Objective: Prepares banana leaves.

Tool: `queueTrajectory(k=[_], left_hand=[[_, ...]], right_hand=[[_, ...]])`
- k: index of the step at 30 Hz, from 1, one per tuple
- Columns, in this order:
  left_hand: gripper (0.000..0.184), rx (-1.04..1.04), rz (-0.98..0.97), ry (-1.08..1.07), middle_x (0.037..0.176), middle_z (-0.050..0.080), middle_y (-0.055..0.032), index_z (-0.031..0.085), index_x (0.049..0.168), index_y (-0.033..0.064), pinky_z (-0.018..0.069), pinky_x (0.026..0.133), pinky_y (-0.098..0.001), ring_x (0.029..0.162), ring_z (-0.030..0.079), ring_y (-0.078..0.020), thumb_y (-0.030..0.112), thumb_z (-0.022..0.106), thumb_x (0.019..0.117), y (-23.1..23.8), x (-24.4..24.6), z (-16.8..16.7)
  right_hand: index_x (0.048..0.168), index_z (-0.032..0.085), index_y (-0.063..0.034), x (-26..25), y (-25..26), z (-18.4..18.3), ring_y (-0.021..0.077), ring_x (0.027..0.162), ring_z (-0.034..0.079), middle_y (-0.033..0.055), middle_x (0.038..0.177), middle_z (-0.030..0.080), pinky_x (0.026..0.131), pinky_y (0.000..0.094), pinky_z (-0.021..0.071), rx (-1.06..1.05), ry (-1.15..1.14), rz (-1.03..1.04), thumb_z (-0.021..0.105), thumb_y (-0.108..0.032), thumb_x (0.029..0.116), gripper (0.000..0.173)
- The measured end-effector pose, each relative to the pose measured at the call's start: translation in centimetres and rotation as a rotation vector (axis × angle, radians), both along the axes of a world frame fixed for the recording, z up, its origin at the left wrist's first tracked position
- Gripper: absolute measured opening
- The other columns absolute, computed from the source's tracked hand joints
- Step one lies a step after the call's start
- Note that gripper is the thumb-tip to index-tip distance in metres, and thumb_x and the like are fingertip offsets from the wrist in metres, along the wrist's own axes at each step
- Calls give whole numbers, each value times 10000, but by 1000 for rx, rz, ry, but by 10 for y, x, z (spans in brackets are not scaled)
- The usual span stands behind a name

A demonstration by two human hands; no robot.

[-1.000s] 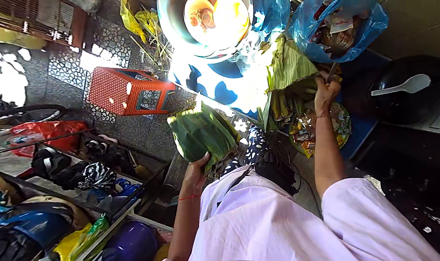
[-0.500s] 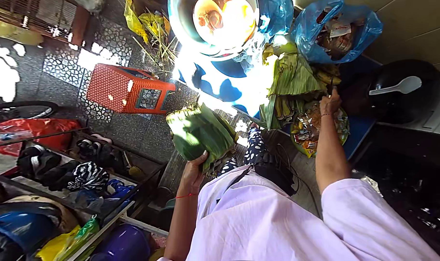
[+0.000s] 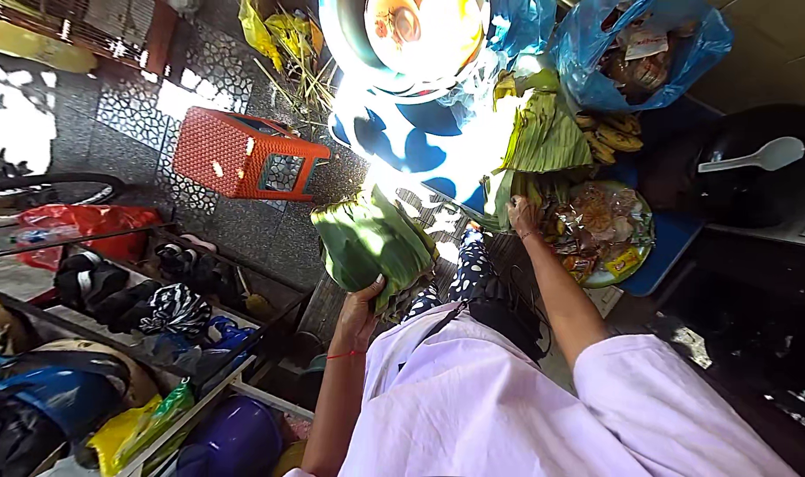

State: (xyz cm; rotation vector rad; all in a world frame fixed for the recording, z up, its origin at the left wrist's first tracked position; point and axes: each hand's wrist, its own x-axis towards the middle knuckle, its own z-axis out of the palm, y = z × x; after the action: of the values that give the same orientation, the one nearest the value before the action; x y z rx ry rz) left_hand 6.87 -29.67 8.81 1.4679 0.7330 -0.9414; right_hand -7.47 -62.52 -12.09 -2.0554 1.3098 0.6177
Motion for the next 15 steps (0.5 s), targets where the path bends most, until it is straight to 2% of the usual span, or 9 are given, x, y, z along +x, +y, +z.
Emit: queueTrajectory(k=[3, 5, 7, 9, 11, 13, 15], left_hand=[[124, -8, 0, 3, 856, 726, -80, 555, 1114, 36, 614, 659, -270, 735, 723, -133, -22, 491, 1026, 3, -2, -4], [119, -9, -10, 9, 851, 723, -75, 556, 1112, 36, 610, 653, -265, 732, 719, -128, -18, 492, 1027, 0, -3, -6], [106, -15, -9, 26, 845, 725, -77, 561, 1104, 33, 611, 647, -263, 727, 721, -130, -9, 496, 1032, -3, -4, -7], [118, -38, -10, 27, 855, 728, -82, 557, 1108, 31, 615, 661, -270, 737, 725, -134, -21, 486, 1031, -5, -5, -7], [123, -51, -15, 22, 859, 730, -82, 560, 1108, 29, 618, 672, -274, 745, 727, -135, -25, 483, 1029, -8, -6, -7], [121, -49, -15, 19, 856, 731, -82, 563, 1105, 31, 617, 666, -271, 739, 727, -135, -23, 486, 1028, -9, -6, -6], [120, -34, -10, 20, 859, 727, -82, 554, 1118, 33, 615, 661, -270, 739, 725, -132, -17, 492, 1029, -10, -6, -6]], right_hand=[[1288, 698, -53, 1, -36, 38, 490, 1121, 662, 281, 1171, 706, 939, 700, 472, -115, -105, -16, 484, -286, 1083, 377], [1268, 703, -20, -2, -61, 62, 468, 1134, 663, 277, 1172, 709, 994, 669, 457, -148, -243, -115, 508, -267, 1078, 367], [1270, 682, 26, -8, -85, 78, 404, 1159, 665, 262, 1219, 696, 1046, 590, 468, -130, -414, -206, 543, -234, 1063, 360], [1265, 666, 67, -14, -104, 89, 350, 1123, 675, 268, 1226, 685, 1027, 504, 499, -124, -594, -292, 590, -194, 1034, 356], [1260, 666, 62, -19, -118, 97, 239, 1079, 674, 229, 1224, 689, 986, 389, 517, -128, -726, -392, 617, -184, 1015, 350], [1238, 680, 46, -23, -130, 101, 157, 1049, 670, 184, 1188, 702, 956, 322, 527, -175, -813, -464, 631, -187, 1006, 333], [1220, 695, 48, -27, -139, 100, 126, 1061, 668, 175, 1180, 710, 971, 285, 515, -243, -850, -511, 642, -173, 1001, 316]])
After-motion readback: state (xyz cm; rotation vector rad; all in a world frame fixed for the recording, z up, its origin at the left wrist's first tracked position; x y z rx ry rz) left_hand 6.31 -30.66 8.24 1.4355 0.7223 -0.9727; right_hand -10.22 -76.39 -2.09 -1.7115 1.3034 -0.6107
